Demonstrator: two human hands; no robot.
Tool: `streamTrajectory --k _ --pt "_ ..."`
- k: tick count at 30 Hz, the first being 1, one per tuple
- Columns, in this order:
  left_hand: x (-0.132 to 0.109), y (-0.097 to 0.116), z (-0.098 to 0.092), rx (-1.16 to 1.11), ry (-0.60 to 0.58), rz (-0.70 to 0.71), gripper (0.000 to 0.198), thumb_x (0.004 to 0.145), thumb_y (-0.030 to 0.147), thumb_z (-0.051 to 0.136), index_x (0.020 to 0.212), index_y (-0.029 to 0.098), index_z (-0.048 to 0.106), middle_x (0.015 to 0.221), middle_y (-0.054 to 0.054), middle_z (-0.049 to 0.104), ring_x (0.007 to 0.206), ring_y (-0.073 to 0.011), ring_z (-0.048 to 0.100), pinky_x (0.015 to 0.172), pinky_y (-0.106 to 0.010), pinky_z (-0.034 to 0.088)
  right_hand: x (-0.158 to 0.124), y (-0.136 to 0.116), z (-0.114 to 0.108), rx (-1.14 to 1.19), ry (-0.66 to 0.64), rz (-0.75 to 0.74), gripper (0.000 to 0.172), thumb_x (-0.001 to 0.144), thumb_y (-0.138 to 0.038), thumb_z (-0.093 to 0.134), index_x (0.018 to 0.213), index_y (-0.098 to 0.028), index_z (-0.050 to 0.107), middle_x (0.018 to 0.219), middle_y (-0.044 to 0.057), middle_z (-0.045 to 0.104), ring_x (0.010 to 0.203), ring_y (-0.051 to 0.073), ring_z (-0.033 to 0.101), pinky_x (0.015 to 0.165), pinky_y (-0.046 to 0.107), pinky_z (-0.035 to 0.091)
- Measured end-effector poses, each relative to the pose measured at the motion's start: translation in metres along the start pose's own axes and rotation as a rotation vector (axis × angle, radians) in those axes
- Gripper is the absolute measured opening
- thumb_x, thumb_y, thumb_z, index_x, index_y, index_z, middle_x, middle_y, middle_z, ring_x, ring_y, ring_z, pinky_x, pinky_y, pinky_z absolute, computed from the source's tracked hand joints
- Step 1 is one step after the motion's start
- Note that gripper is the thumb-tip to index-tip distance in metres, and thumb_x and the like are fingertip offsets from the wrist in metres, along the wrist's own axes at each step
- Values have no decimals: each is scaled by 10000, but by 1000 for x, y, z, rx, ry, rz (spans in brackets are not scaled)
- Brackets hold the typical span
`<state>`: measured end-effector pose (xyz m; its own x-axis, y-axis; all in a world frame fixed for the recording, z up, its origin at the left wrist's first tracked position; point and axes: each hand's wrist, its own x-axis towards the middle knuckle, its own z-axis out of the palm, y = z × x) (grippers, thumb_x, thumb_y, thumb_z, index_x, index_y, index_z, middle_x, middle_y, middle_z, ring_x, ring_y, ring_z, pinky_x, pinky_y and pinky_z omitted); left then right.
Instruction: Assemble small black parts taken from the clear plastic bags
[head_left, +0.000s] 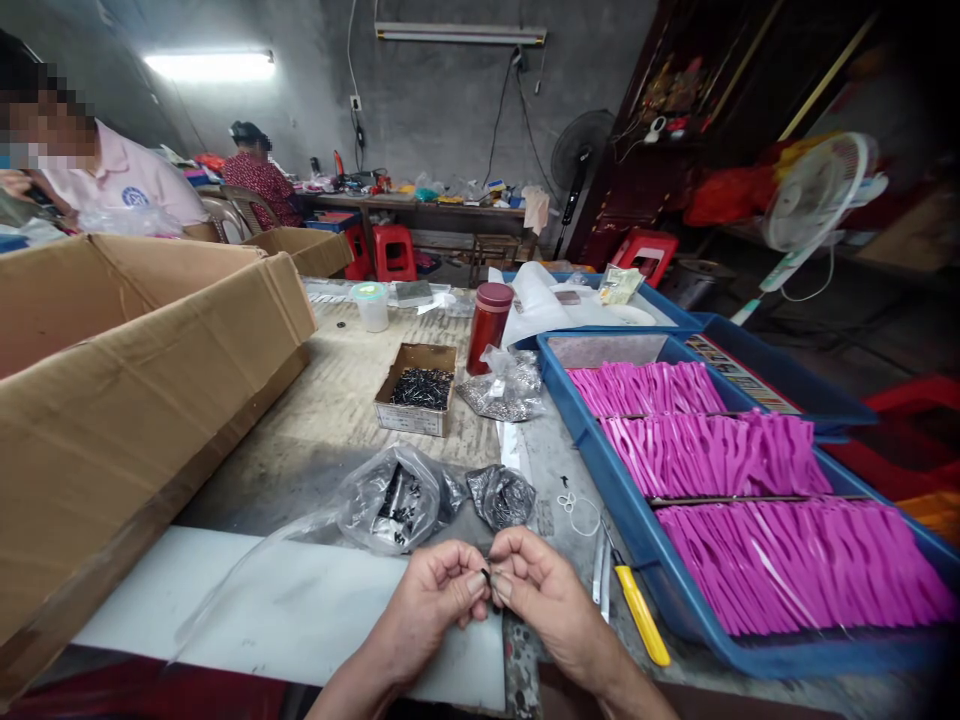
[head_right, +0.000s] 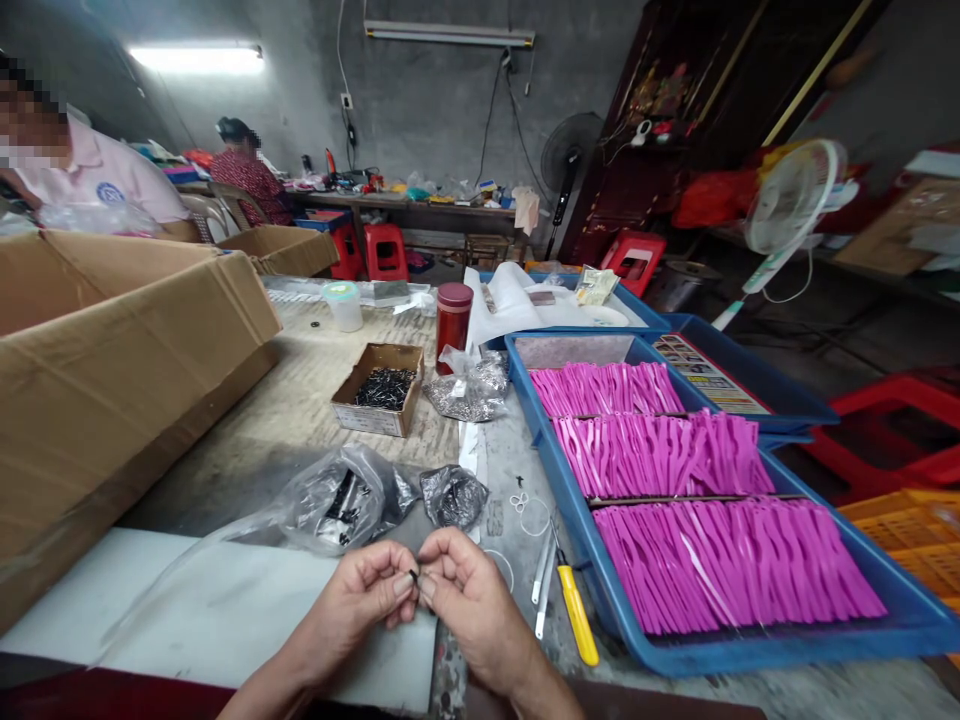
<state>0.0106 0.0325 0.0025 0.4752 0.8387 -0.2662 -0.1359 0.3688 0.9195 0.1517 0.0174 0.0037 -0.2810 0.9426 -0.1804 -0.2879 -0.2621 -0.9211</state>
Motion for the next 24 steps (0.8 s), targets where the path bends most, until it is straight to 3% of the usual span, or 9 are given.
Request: streamTrajectory --k 24 --pt "1 3 1 79 60 37 199 661 315 604 626 124 562 513 27 507 487 -81 433 481 -181 321 4 2 -4 -109 44 -8 296 676 -370 588 843 -175 439 538 -75 431 510 82 403 506 211 295"
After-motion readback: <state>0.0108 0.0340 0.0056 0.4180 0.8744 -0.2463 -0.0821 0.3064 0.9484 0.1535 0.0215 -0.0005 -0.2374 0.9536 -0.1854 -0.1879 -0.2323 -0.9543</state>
